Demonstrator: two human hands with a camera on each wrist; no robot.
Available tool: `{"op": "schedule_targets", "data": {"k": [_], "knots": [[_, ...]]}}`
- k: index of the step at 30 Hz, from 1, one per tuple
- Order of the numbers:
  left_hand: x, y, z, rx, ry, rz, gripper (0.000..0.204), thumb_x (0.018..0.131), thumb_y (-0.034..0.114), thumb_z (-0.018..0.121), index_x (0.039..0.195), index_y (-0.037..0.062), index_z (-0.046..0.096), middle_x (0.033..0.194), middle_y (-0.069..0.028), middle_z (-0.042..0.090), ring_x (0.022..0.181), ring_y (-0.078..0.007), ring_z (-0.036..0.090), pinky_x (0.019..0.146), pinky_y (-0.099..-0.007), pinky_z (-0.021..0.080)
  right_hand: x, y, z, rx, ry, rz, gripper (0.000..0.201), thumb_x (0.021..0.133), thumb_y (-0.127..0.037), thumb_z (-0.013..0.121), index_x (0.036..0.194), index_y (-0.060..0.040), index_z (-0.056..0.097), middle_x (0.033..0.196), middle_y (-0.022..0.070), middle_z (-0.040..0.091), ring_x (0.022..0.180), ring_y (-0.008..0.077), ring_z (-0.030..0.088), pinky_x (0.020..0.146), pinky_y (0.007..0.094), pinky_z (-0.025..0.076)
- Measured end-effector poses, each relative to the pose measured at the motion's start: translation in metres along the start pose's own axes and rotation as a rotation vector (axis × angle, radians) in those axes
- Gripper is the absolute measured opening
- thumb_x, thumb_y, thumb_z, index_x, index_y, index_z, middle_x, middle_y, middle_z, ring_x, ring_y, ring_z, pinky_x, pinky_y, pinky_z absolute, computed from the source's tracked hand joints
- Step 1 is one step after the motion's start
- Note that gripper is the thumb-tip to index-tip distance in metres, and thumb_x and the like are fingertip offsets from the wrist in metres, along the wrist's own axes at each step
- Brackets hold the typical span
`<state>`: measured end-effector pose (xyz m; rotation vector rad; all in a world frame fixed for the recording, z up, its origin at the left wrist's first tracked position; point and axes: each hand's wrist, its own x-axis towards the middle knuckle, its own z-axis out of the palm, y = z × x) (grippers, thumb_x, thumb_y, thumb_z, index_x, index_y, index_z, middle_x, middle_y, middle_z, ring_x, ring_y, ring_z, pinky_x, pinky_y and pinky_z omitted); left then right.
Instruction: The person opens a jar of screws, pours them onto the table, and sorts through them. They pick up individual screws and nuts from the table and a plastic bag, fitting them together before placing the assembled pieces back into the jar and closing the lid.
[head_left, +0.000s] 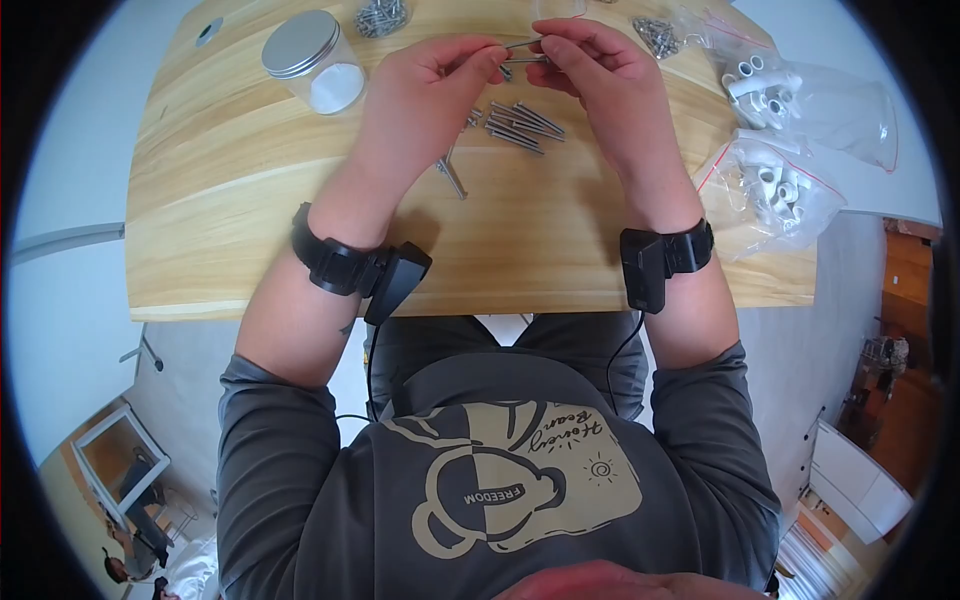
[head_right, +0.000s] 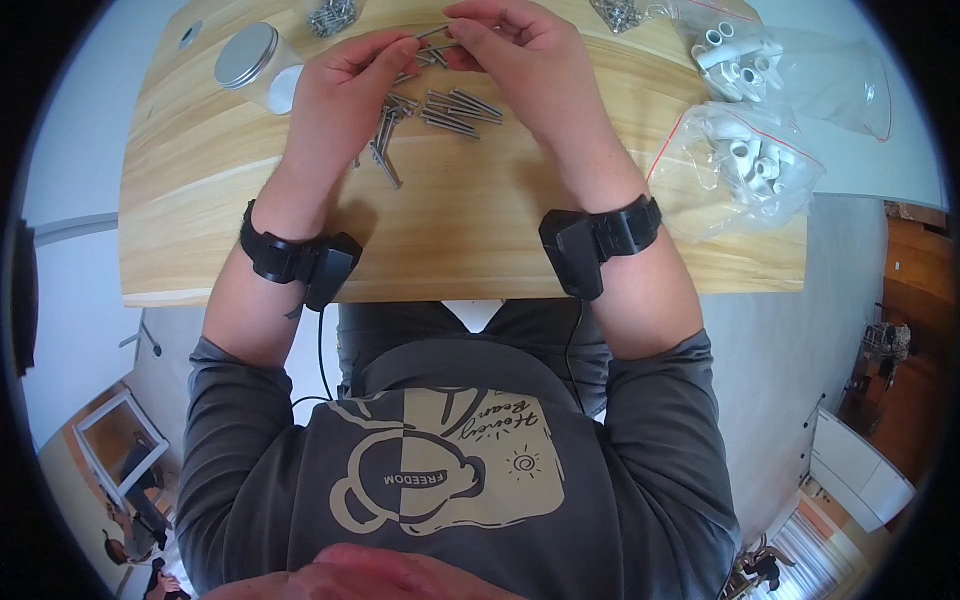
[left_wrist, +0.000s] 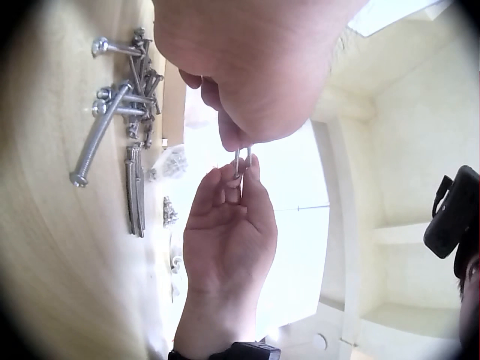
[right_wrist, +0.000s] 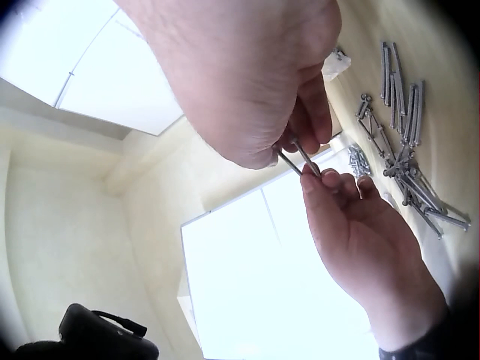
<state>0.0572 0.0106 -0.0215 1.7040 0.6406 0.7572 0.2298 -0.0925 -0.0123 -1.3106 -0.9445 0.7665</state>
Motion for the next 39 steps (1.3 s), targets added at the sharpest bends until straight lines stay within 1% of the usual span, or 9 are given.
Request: {"op": "schedule_targets", "data": {"k": [8,11,19,21,23,27,29,31,39], "knots": [[0.000,0.000,0.000,-0.012,0.000,-0.011,0.027,0.100,0.015,0.067,0.120,-0.0034,0.071,0.098,-0.0063,0.076,0.094,-0.0108,0.070,0.083,-0.0221,0.054,-0.002,-0.001,0.003,0.067,0.015,0.004,0.024,0.100,-0.009,0.064,0.121,0.0020,0.068,0.102,0.0099,0.073,0.089,0.0174,0.072,0.086,0.0287,0.060],[0.000,-0.003,0.000,-0.029,0.000,-0.003,0.028,0.100,0.015,0.067,0.121,-0.0036,0.070,0.100,-0.0069,0.076,0.094,-0.0112,0.070,0.083,-0.0222,0.054,0.000,0.003,0.000,0.015,0.009,-0.050,0.024,0.100,-0.009,0.064,0.121,0.0026,0.068,0.102,0.0102,0.073,0.089,0.0177,0.073,0.086,0.0293,0.060],[0.000,0.000,-0.001,-0.010,0.000,-0.018,0.027,0.100,0.014,0.067,0.121,-0.0034,0.070,0.102,-0.0074,0.076,0.095,-0.0114,0.071,0.084,-0.0223,0.054,-0.001,-0.002,0.004,0.017,0.049,0.027,0.025,0.100,-0.009,0.064,0.121,0.0028,0.068,0.105,0.0115,0.073,0.090,0.0179,0.073,0.086,0.0291,0.060],[0.001,-0.002,0.000,0.004,0.001,-0.021,0.028,0.100,0.015,0.067,0.121,-0.0034,0.070,0.102,-0.0074,0.076,0.095,-0.0114,0.071,0.085,-0.0223,0.054,0.001,0.003,0.002,0.022,0.029,-0.008,0.025,0.100,-0.010,0.064,0.122,0.0027,0.068,0.106,0.0117,0.073,0.090,0.0179,0.073,0.086,0.0290,0.060],[0.003,-0.009,0.003,-0.068,0.058,0.067,0.022,0.098,0.020,0.069,0.107,0.0014,0.076,0.082,0.0011,0.074,0.068,-0.0026,0.056,0.060,-0.0210,0.045,0.000,0.002,0.003,0.028,0.009,-0.043,0.025,0.100,-0.010,0.064,0.122,0.0025,0.068,0.106,0.0119,0.073,0.090,0.0179,0.073,0.086,0.0290,0.060],[0.002,-0.009,0.002,-0.057,0.069,0.063,0.023,0.097,0.021,0.069,0.106,0.0012,0.076,0.082,0.0012,0.074,0.068,-0.0025,0.056,0.060,-0.0209,0.045,0.001,0.005,0.002,0.032,0.030,-0.021,0.023,0.100,-0.008,0.065,0.120,0.0026,0.068,0.103,0.0107,0.073,0.090,0.0180,0.073,0.086,0.0296,0.060],[0.001,-0.005,0.000,0.000,0.002,-0.002,0.028,0.100,0.016,0.068,0.120,-0.0030,0.071,0.098,-0.0059,0.076,0.094,-0.0104,0.070,0.084,-0.0222,0.053,0.001,0.005,0.003,0.020,0.023,-0.049,0.022,0.100,-0.008,0.065,0.119,0.0026,0.068,0.102,0.0102,0.073,0.090,0.0182,0.073,0.086,0.0299,0.060],[0.001,-0.002,0.000,-0.003,0.004,-0.013,0.028,0.100,0.016,0.067,0.120,-0.0029,0.071,0.098,-0.0057,0.076,0.094,-0.0104,0.069,0.085,-0.0222,0.053,-0.001,0.002,0.005,0.091,0.041,-0.032,0.021,0.100,-0.008,0.065,0.118,0.0026,0.068,0.101,0.0093,0.072,0.089,0.0184,0.073,0.086,0.0300,0.060],[0.000,-0.004,0.001,-0.016,-0.003,-0.014,0.027,0.100,0.015,0.067,0.120,-0.0030,0.071,0.096,-0.0052,0.075,0.094,-0.0105,0.069,0.084,-0.0221,0.053,-0.001,0.002,0.005,0.036,0.053,-0.006,0.026,0.101,-0.011,0.064,0.122,0.0016,0.068,0.102,0.0093,0.072,0.089,0.0181,0.073,0.086,0.0297,0.060]]}}
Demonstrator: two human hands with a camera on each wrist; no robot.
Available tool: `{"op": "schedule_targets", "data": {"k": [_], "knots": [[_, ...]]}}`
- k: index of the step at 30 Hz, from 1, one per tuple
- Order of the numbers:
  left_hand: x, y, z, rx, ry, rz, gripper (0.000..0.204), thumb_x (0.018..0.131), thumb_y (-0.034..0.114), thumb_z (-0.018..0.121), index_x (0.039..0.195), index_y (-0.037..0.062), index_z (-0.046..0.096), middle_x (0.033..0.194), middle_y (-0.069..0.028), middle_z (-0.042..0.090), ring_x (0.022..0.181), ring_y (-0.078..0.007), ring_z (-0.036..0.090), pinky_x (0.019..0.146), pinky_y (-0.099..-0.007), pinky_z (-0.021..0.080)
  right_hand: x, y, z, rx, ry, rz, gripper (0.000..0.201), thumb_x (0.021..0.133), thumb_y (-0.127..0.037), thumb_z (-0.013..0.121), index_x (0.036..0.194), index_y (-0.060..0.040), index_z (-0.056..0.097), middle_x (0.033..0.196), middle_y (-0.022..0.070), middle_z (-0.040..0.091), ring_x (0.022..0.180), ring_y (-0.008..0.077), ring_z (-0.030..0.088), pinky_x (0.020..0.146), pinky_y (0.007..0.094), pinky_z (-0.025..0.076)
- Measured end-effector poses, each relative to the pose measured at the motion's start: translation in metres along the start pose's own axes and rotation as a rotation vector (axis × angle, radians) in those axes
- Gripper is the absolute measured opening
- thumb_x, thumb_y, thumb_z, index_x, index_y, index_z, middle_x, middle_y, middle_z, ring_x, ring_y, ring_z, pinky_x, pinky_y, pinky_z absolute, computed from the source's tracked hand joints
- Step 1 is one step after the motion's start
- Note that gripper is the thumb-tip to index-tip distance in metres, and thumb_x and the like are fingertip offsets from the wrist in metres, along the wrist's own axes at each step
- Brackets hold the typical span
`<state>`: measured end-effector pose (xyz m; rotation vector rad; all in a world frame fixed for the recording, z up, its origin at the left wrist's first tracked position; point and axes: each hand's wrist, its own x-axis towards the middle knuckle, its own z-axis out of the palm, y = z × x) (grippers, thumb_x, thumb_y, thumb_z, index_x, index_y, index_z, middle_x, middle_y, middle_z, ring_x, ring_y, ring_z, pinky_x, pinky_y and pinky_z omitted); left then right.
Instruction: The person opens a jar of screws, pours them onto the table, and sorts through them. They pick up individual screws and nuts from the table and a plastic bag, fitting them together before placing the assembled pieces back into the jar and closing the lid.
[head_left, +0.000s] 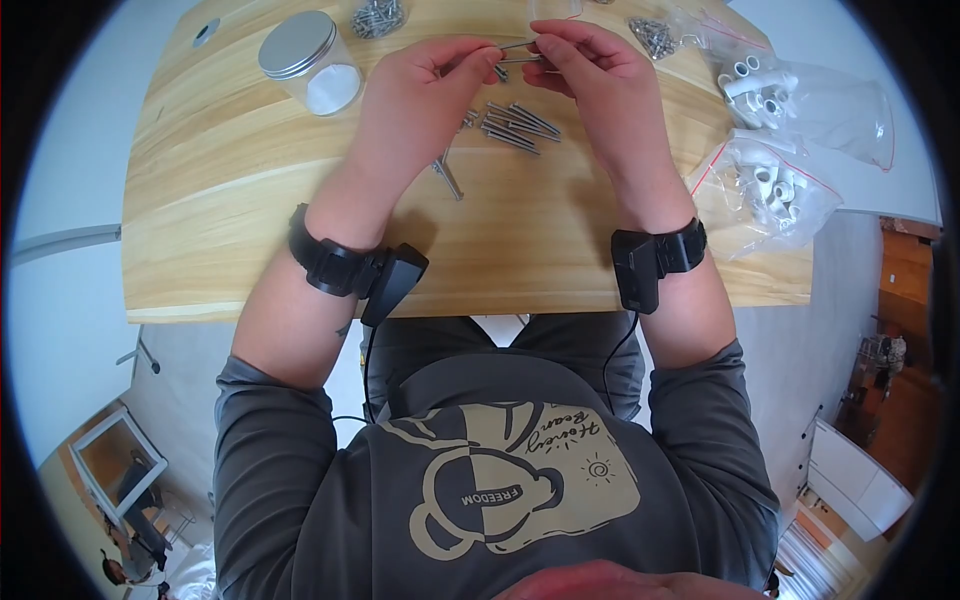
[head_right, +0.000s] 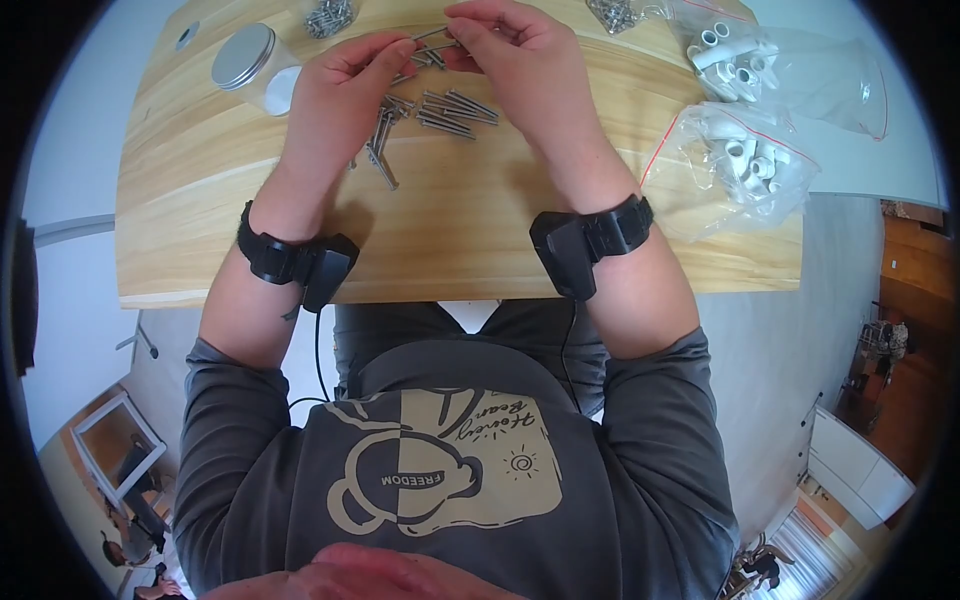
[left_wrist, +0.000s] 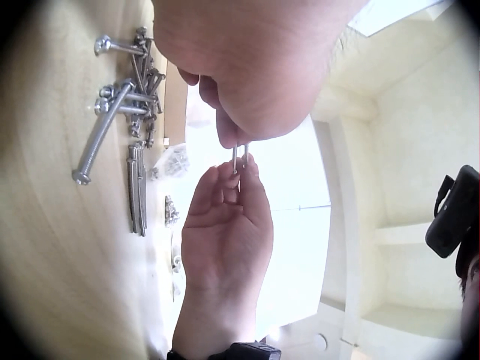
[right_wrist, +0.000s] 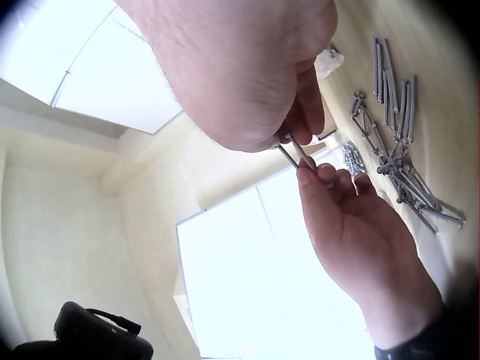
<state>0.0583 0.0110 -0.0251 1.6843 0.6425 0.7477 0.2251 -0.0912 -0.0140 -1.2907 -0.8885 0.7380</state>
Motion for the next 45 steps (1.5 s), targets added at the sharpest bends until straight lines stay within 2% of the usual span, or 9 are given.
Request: {"op": "schedule_targets", "data": {"k": [6,8,18,20,26,27,29,35,45], "knots": [[0.000,0.000,0.001,0.008,-0.005,0.004,0.027,0.100,0.015,0.067,0.120,-0.0027,0.071,0.097,-0.0051,0.075,0.093,-0.0106,0.069,0.084,-0.0222,0.053,-0.001,-0.004,0.001,-0.017,-0.004,0.038,0.025,0.100,-0.012,0.065,0.121,0.0009,0.069,0.101,0.0084,0.072,0.088,0.0174,0.073,0.084,0.0290,0.060],[0.000,-0.005,0.004,-0.046,0.056,0.074,0.024,0.098,0.021,0.069,0.109,0.0007,0.075,0.084,0.0002,0.074,0.070,-0.0035,0.057,0.062,-0.0214,0.045,-0.001,-0.002,-0.002,-0.037,-0.010,0.043,0.025,0.100,-0.012,0.065,0.121,0.0008,0.069,0.100,0.0081,0.072,0.088,0.0172,0.073,0.084,0.0290,0.060],[0.000,-0.005,0.004,-0.054,0.053,0.070,0.024,0.098,0.021,0.069,0.109,0.0008,0.075,0.085,0.0001,0.074,0.070,-0.0036,0.057,0.062,-0.0211,0.045,-0.003,-0.009,0.003,-0.077,0.025,0.006,0.019,0.099,-0.009,0.066,0.115,0.0008,0.069,0.102,0.0079,0.072,0.087,0.0163,0.072,0.079,0.0291,0.061],[0.000,0.001,0.001,-0.017,-0.004,-0.033,0.027,0.100,0.015,0.067,0.121,-0.0027,0.070,0.099,-0.0062,0.076,0.094,-0.0110,0.070,0.083,-0.0223,0.053,-0.004,-0.011,0.005,-0.125,0.022,-0.011,0.018,0.099,-0.009,0.066,0.115,0.0007,0.069,0.103,0.0078,0.072,0.087,0.0164,0.072,0.079,0.0290,0.061],[0.001,0.001,0.000,-0.028,-0.016,-0.031,0.027,0.100,0.016,0.067,0.121,-0.0023,0.071,0.097,-0.0055,0.076,0.094,-0.0103,0.069,0.084,-0.0226,0.053,-0.002,-0.002,0.001,-0.078,0.011,-0.047,0.018,0.099,-0.008,0.065,0.114,0.0010,0.069,0.104,0.0079,0.072,0.085,0.0165,0.072,0.080,0.0288,0.060],[0.001,-0.002,0.001,-0.029,-0.016,-0.031,0.027,0.100,0.016,0.067,0.121,-0.0023,0.071,0.097,-0.0055,0.076,0.094,-0.0103,0.069,0.084,-0.0226,0.053,-0.002,-0.003,0.002,-0.048,0.030,-0.021,0.019,0.099,-0.008,0.065,0.115,0.0012,0.069,0.104,0.0081,0.072,0.086,0.0166,0.072,0.081,0.0289,0.060],[0.001,-0.006,0.004,-0.105,0.026,0.054,0.023,0.099,0.020,0.068,0.109,0.0008,0.076,0.086,0.0007,0.074,0.073,-0.0032,0.057,0.064,-0.0208,0.046,-0.002,-0.003,0.002,-0.017,0.050,0.005,0.019,0.099,-0.008,0.065,0.115,0.0013,0.069,0.104,0.0083,0.072,0.086,0.0168,0.072,0.081,0.0290,0.060],[0.001,-0.006,0.004,-0.081,0.028,0.062,0.023,0.098,0.019,0.069,0.109,0.0009,0.076,0.086,0.0010,0.074,0.073,-0.0033,0.058,0.064,-0.0208,0.046,-0.002,-0.004,0.004,-0.002,0.046,-0.057,0.021,0.100,-0.010,0.065,0.118,0.0018,0.069,0.104,0.0090,0.073,0.086,0.0166,0.072,0.083,0.0286,0.060],[0.001,-0.006,0.003,-0.061,0.040,0.059,0.023,0.098,0.020,0.069,0.110,0.0009,0.076,0.086,0.0008,0.074,0.074,-0.0032,0.058,0.065,-0.0205,0.047,-0.003,-0.006,0.002,-0.011,-0.002,0.032,0.025,0.101,-0.013,0.064,0.121,0.0009,0.069,0.103,0.0091,0.074,0.085,0.0157,0.072,0.082,0.0286,0.060]]}}
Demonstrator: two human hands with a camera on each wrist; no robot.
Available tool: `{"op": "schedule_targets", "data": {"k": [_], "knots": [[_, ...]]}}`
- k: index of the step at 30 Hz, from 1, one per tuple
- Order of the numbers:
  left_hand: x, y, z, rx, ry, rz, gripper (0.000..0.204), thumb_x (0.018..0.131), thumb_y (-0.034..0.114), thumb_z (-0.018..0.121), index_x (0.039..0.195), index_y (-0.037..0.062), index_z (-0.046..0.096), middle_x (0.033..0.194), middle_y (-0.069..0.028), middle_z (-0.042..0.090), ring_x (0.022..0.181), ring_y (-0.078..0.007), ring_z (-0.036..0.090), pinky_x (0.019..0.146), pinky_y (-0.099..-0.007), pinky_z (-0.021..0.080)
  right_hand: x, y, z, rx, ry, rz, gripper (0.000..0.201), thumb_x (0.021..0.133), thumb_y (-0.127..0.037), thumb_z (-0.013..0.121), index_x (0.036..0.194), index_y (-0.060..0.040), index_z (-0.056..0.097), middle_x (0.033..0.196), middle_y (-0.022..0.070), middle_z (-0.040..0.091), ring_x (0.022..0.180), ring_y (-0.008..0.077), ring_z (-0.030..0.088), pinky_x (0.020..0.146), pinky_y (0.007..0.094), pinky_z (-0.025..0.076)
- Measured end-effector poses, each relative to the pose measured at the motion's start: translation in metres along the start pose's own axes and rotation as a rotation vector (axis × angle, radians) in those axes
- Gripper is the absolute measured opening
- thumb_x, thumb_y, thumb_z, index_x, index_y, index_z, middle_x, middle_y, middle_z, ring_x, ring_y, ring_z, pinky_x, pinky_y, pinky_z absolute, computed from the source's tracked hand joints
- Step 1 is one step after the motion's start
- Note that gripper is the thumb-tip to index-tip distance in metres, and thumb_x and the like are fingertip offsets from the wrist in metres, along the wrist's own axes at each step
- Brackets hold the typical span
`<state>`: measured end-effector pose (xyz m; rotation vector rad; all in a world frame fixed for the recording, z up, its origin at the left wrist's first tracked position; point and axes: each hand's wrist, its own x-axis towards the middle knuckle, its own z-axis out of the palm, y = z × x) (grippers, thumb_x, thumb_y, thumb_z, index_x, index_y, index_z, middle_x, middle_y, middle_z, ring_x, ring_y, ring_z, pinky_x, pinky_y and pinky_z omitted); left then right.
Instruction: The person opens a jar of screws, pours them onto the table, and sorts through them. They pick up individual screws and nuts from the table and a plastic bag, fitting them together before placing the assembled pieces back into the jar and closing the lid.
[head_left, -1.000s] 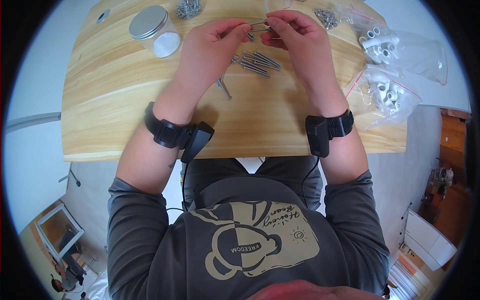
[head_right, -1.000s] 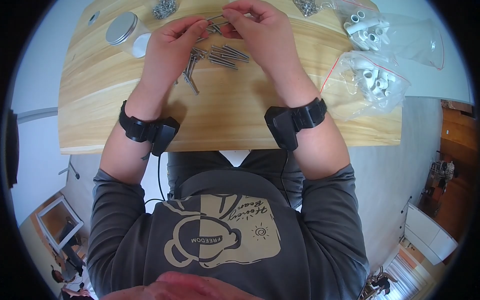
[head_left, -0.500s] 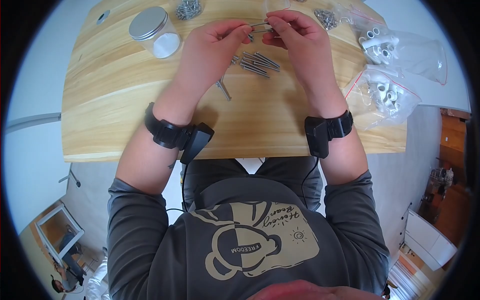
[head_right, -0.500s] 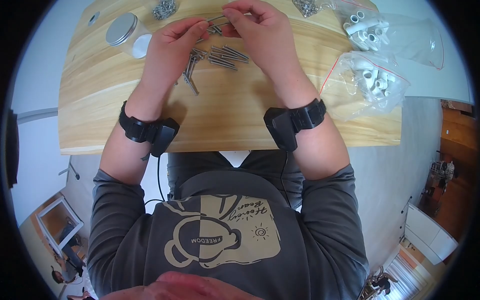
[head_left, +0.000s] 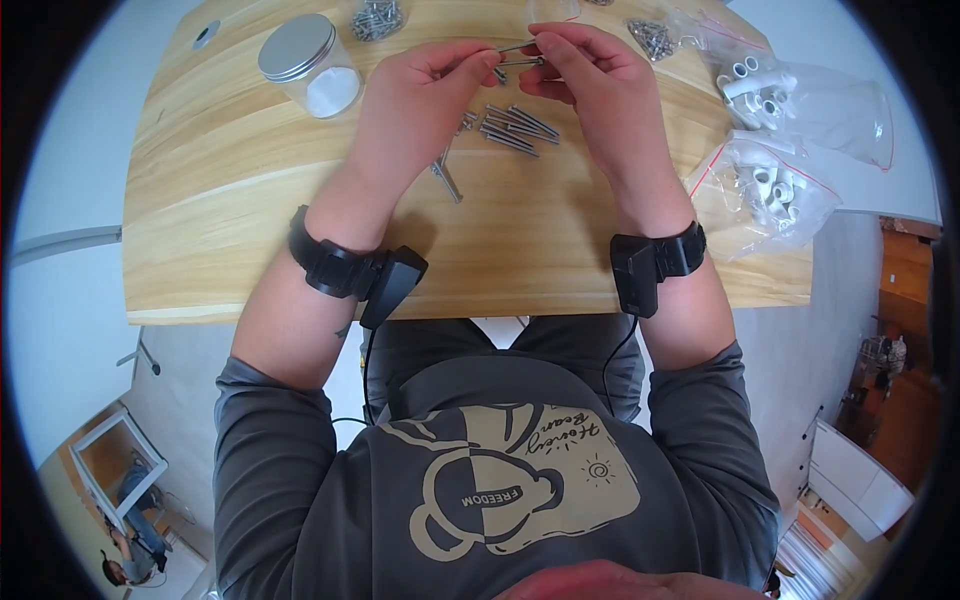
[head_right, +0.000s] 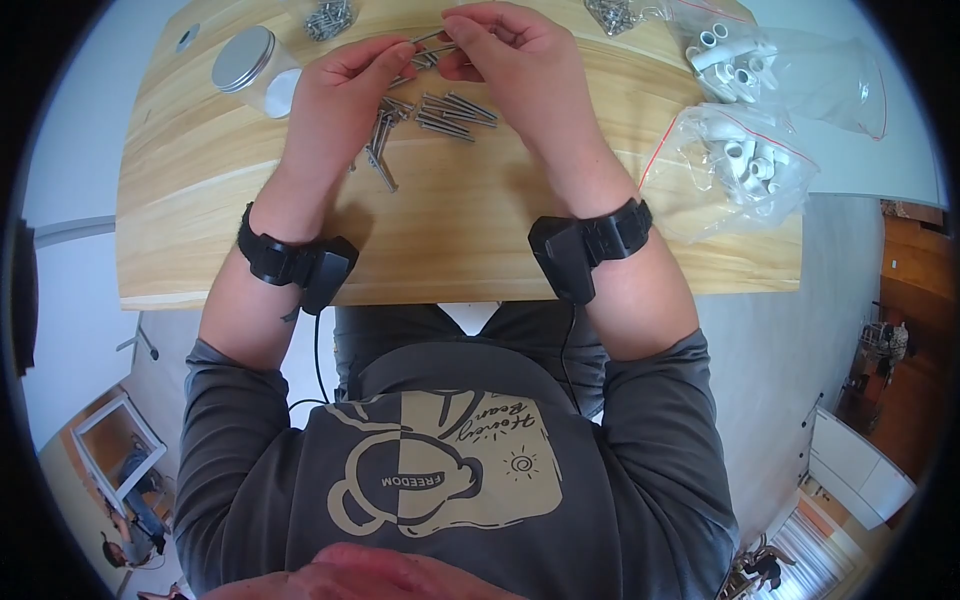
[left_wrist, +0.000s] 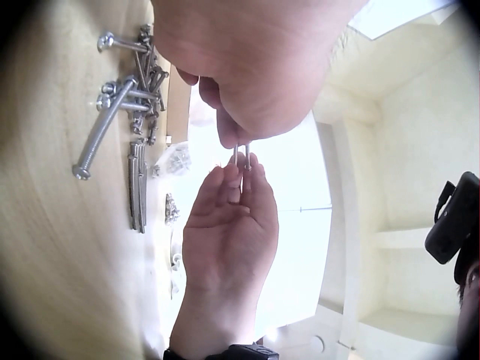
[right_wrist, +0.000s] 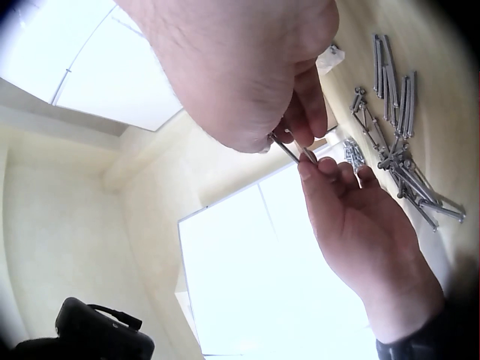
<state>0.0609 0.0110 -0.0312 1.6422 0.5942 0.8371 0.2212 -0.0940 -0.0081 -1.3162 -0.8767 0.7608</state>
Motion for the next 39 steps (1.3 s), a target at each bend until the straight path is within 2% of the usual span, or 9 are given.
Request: {"op": "schedule_targets", "data": {"k": [2,4,11,14,17,24,29,35,39], "knots": [[-0.0006,0.0022,0.0019,-0.033,0.014,-0.026,0.024,0.098,0.020,0.069,0.110,0.0006,0.076,0.086,0.0006,0.074,0.074,-0.0032,0.058,0.065,-0.0205,0.046,0.0001,0.0012,-0.0008,0.014,0.012,0.009,0.025,0.101,-0.014,0.064,0.121,0.0011,0.069,0.103,0.0091,0.074,0.085,0.0159,0.072,0.081,0.0286,0.060],[-0.0001,0.0002,0.0024,-0.041,0.013,-0.014,0.024,0.098,0.020,0.069,0.110,0.0006,0.076,0.086,0.0004,0.074,0.074,-0.0033,0.058,0.065,-0.0206,0.046,0.0022,0.0055,-0.0013,-0.023,0.014,-0.060,0.026,0.102,-0.015,0.063,0.121,0.0016,0.069,0.103,0.0093,0.074,0.084,0.0159,0.072,0.081,0.0285,0.060],[0.0001,-0.0010,0.0011,-0.026,0.011,-0.020,0.023,0.098,0.019,0.069,0.110,0.0006,0.076,0.086,0.0006,0.074,0.073,-0.0030,0.058,0.064,-0.0205,0.046,0.0012,0.0006,-0.0008,-0.045,0.026,-0.004,0.023,0.101,-0.012,0.064,0.118,0.0019,0.070,0.100,0.0091,0.074,0.081,0.0143,0.070,0.079,0.0283,0.059],[-0.0004,-0.0010,0.0021,-0.021,0.020,-0.001,0.022,0.098,0.019,0.069,0.109,0.0010,0.076,0.084,0.0011,0.074,0.071,-0.0025,0.056,0.062,-0.0204,0.045,0.0006,0.0034,-0.0004,-0.039,0.016,-0.063,0.021,0.100,-0.010,0.065,0.116,0.0011,0.071,0.098,0.0083,0.074,0.080,0.0136,0.070,0.077,0.0277,0.059],[-0.0008,0.0005,0.0020,-0.014,0.002,-0.020,0.022,0.098,0.019,0.069,0.109,0.0017,0.077,0.084,0.0016,0.074,0.069,-0.0021,0.054,0.060,-0.0204,0.044,0.0014,0.0049,-0.0008,-0.069,0.056,-0.073,0.019,0.099,-0.010,0.066,0.114,-0.0001,0.072,0.094,0.0059,0.073,0.078,0.0112,0.067,0.074,0.0252,0.056],[0.0008,-0.0023,0.0001,-0.002,0.000,-0.005,0.022,0.098,0.020,0.069,0.110,0.0030,0.077,0.083,0.0029,0.074,0.067,-0.0014,0.053,0.058,-0.0205,0.043,0.0013,0.0029,0.0003,-0.199,0.026,-0.185,0.018,0.097,-0.010,0.068,0.112,-0.0014,0.073,0.088,-0.0002,0.070,0.075,0.0054,0.059,0.069,0.0206,0.049],[-0.0013,0.0040,-0.0010,0.050,-0.007,-0.006,0.025,0.098,0.021,0.069,0.113,0.0025,0.076,0.088,-0.0001,0.075,0.073,-0.0030,0.058,0.064,-0.0199,0.046,0.0019,0.0021,0.0020,-0.210,0.113,-0.146,0.018,0.097,-0.012,0.070,0.111,-0.0012,0.074,0.087,-0.0015,0.068,0.076,0.0045,0.059,0.069,0.0198,0.048],[-0.0014,0.0008,-0.0024,0.017,-0.017,-0.070,0.026,0.098,0.019,0.070,0.117,0.0015,0.075,0.095,-0.0038,0.077,0.087,-0.0063,0.067,0.076,-0.0201,0.050,-0.0012,-0.0012,0.0025,-0.218,0.054,-0.203,0.019,0.097,-0.013,0.070,0.111,-0.0005,0.074,0.090,-0.0011,0.071,0.079,0.0028,0.060,0.069,0.0188,0.046],[-0.0021,0.0033,-0.0020,0.020,-0.018,-0.073,0.027,0.098,0.019,0.070,0.116,0.0011,0.075,0.096,-0.0040,0.077,0.089,-0.0070,0.067,0.078,-0.0206,0.050,-0.0009,-0.0018,0.0011,-0.288,0.048,-0.167,0.020,0.097,-0.013,0.070,0.112,-0.0004,0.074,0.091,0.0005,0.072,0.082,0.0039,0.061,0.071,0.0193,0.047]]}}
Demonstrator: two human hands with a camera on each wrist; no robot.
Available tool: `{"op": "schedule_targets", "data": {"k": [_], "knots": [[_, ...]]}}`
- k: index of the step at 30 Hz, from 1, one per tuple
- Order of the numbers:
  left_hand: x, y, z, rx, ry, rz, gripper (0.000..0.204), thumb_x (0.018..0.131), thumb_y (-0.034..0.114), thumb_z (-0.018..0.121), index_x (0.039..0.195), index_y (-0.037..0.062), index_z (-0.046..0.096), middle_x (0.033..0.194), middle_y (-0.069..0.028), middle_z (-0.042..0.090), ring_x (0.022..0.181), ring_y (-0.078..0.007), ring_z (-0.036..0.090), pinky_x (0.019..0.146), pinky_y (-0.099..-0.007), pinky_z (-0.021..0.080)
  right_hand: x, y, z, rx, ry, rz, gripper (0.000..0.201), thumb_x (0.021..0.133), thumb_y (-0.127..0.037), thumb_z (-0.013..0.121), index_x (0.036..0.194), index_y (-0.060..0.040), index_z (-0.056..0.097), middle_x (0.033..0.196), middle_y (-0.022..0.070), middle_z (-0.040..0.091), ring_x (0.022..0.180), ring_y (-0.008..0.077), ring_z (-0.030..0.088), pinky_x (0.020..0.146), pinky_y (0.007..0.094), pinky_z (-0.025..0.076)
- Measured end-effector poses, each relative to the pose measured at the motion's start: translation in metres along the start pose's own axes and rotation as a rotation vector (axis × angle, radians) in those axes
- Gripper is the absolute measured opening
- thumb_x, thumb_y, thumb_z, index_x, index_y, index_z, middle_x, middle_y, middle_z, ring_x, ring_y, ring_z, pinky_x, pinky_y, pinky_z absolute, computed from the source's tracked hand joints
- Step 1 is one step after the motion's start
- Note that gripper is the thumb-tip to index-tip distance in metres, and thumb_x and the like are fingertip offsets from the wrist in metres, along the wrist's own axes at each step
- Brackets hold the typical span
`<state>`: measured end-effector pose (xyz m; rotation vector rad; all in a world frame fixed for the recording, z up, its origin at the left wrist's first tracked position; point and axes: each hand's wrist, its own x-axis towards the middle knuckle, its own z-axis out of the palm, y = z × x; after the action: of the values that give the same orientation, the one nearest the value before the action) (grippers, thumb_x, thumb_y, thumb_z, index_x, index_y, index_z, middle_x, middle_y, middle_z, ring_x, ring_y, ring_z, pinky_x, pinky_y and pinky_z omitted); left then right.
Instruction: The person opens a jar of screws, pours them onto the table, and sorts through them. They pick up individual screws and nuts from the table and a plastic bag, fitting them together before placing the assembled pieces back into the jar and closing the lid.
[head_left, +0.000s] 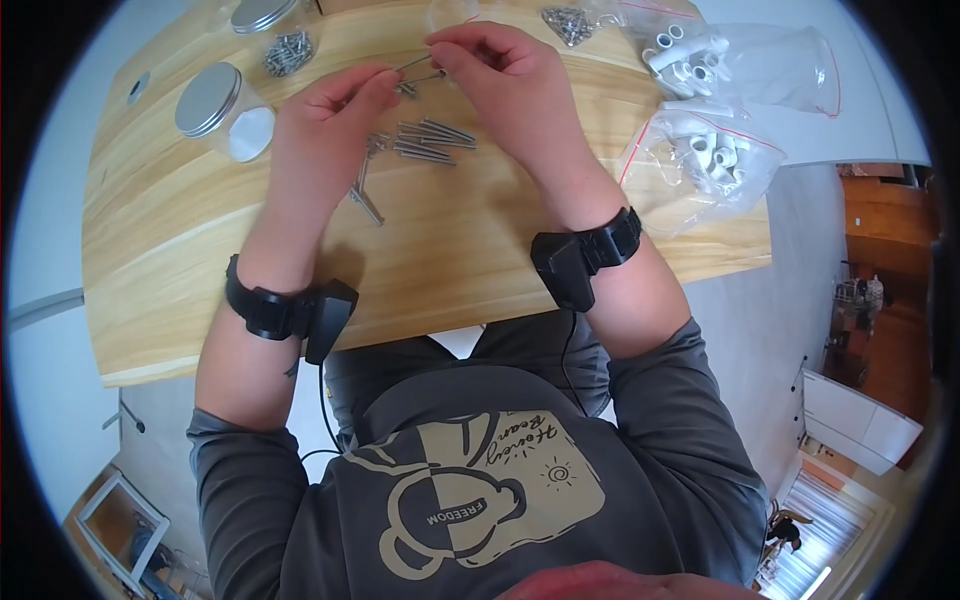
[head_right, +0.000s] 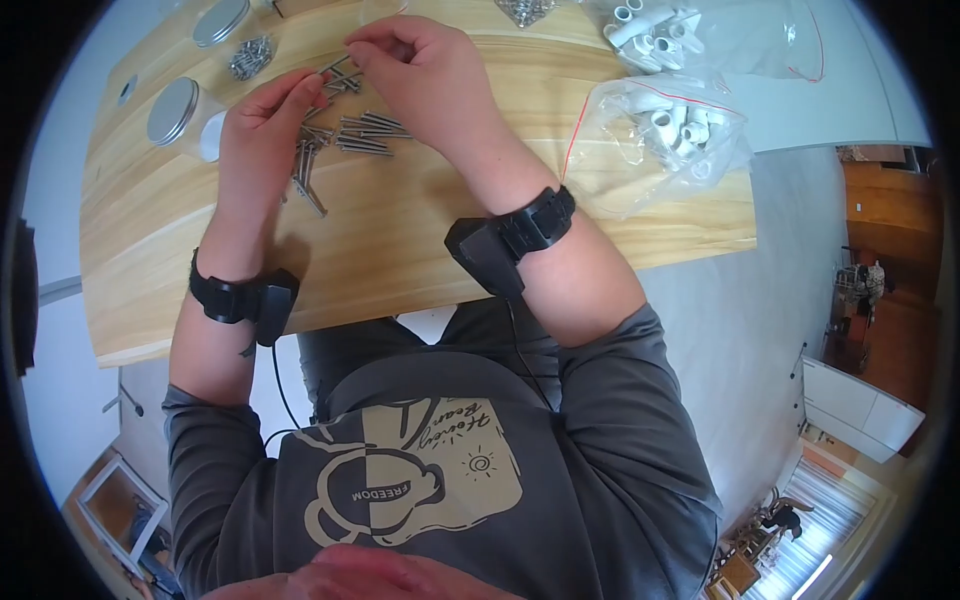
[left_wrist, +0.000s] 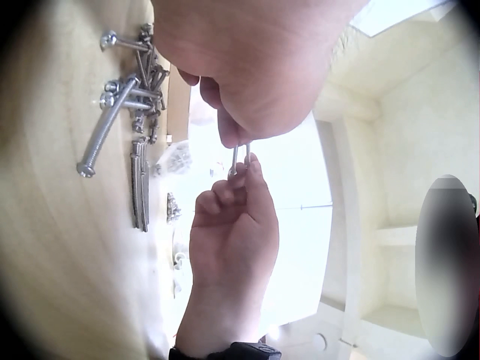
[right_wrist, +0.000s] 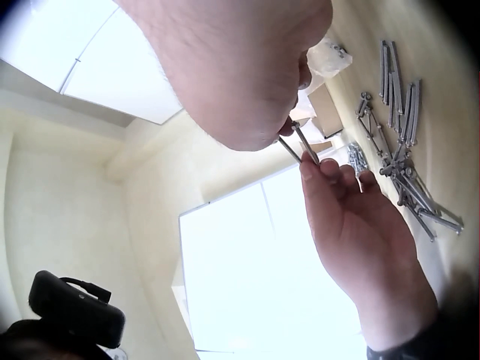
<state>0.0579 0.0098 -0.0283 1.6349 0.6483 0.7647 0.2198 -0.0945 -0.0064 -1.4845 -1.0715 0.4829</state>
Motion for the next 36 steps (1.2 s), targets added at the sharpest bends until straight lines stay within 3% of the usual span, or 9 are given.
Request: {"op": "schedule_targets", "data": {"k": [5,7,10,13,25,28,31,36], "knots": [[0.0009,-0.0021,0.0001,-0.010,0.013,0.022,0.026,0.098,0.018,0.069,0.117,0.0005,0.074,0.096,-0.0047,0.077,0.089,-0.0071,0.067,0.079,-0.0209,0.051,-0.0005,0.0014,0.0017,0.031,0.003,-0.008,0.019,0.097,-0.011,0.069,0.113,-0.0010,0.074,0.092,0.0012,0.073,0.083,0.0044,0.062,0.072,0.0199,0.047],[0.0004,-0.0015,0.0006,-0.004,0.010,0.009,0.027,0.099,0.018,0.068,0.118,0.0001,0.074,0.097,-0.0049,0.077,0.089,-0.0073,0.067,0.080,-0.0209,0.051,0.0010,0.0050,0.0020,0.046,0.036,-0.053,0.015,0.092,-0.012,0.071,0.104,-0.0033,0.076,0.076,0.0007,0.069,0.068,0.0056,0.059,0.062,0.0233,0.048],[0.0005,0.0001,-0.0004,-0.009,0.006,-0.006,0.027,0.099,0.018,0.068,0.118,-0.0005,0.073,0.097,-0.0053,0.077,0.090,-0.0077,0.067,0.081,-0.0212,0.051,0.0004,0.0029,-0.0019,0.023,0.002,-0.048,0.013,0.091,-0.009,0.071,0.102,-0.0037,0.075,0.073,-0.0008,0.065,0.066,0.0050,0.056,0.061,0.0230,0.046],[0.0011,0.0009,-0.0016,-0.025,-0.003,-0.008,0.028,0.099,0.018,0.068,0.119,-0.0007,0.073,0.098,-0.0056,0.077,0.091,-0.0081,0.067,0.082,-0.0214,0.051,0.0008,0.0055,0.0013,0.020,0.031,-0.130,0.012,0.090,-0.007,0.070,0.100,-0.0033,0.075,0.072,-0.0020,0.062,0.065,0.0045,0.054,0.060,0.0225,0.045],[0.0008,0.0006,-0.0011,-0.025,-0.007,-0.007,0.026,0.099,0.017,0.068,0.118,-0.0001,0.074,0.096,-0.0047,0.076,0.090,-0.0083,0.067,0.081,-0.0216,0.051,-0.0004,0.0000,0.0023,0.053,0.028,-0.028,0.019,0.093,-0.016,0.074,0.106,-0.0022,0.075,0.077,-0.0001,0.068,0.068,0.0038,0.057,0.060,0.0222,0.045],[0.0010,-0.0006,-0.0007,-0.014,-0.004,-0.010,0.026,0.099,0.017,0.068,0.117,0.0002,0.074,0.096,-0.0044,0.076,0.090,-0.0080,0.067,0.081,-0.0215,0.051,-0.0008,0.0024,0.0004,-0.045,0.018,-0.103,0.021,0.093,-0.018,0.074,0.107,-0.0025,0.075,0.077,0.0009,0.069,0.066,0.0051,0.056,0.060,0.0229,0.046],[0.0009,0.0011,-0.0008,-0.019,0.002,-0.006,0.026,0.099,0.017,0.068,0.117,0.0001,0.074,0.096,-0.0042,0.076,0.089,-0.0076,0.066,0.080,-0.0215,0.051,-0.0010,0.0020,0.0025,0.018,0.003,-0.043,0.020,0.093,-0.018,0.073,0.107,-0.0033,0.076,0.079,0.0015,0.069,0.065,0.0065,0.055,0.060,0.0236,0.047],[0.0011,-0.0010,-0.0004,-0.042,-0.001,0.000,0.026,0.099,0.018,0.068,0.117,-0.0002,0.074,0.095,-0.0042,0.076,0.088,-0.0076,0.066,0.080,-0.0219,0.051,-0.0006,0.0042,0.0050,0.023,0.034,-0.088,0.020,0.092,-0.017,0.073,0.107,-0.0037,0.076,0.080,0.0024,0.069,0.064,0.0070,0.055,0.060,0.0242,0.047]]}}
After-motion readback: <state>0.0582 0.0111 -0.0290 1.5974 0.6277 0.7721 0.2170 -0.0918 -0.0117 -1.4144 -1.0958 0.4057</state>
